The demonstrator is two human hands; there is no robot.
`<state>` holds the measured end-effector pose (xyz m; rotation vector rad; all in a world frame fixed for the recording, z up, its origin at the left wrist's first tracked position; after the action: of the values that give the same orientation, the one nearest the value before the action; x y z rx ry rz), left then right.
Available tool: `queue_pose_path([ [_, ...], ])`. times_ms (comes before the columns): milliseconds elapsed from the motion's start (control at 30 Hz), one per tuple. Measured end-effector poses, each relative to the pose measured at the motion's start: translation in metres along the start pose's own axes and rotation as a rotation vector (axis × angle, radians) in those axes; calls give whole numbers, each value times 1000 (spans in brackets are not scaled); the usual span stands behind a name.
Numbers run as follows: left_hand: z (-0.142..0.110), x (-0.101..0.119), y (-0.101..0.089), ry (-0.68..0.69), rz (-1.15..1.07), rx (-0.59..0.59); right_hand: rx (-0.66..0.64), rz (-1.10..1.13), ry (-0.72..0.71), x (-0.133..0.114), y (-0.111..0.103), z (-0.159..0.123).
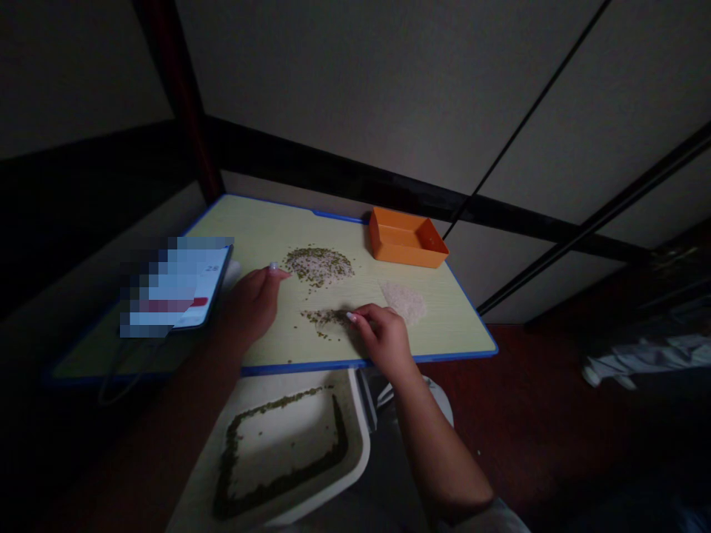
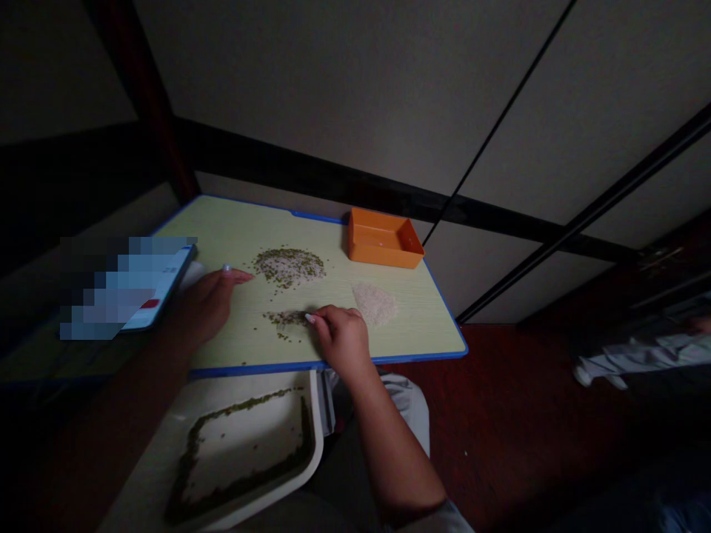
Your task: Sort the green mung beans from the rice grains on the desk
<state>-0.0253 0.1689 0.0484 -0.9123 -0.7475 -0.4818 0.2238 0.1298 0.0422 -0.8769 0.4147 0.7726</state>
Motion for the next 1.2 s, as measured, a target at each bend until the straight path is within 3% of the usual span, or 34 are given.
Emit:
queue_pose_path([
  [300, -1, 3, 0, -43, 12, -17, 14, -74, -1, -5, 5, -3],
  [867, 0, 0, 1, -20, 5, -19, -17, -121, 169, 3, 7, -1],
  [1200, -1, -3, 1, -13, -8, -16, -81, -93, 98, -7, 19, 6],
])
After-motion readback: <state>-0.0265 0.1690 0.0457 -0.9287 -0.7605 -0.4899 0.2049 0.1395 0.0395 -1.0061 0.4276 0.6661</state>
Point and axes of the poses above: each hand's wrist, its own z-axis towards the middle knuckle, its own y-axis out of the palm, x = y × z, the point moved 5 cm from there along z, towards the middle knuckle, and after that the axes turned 15 degrees about x, right-handed, at the moved point
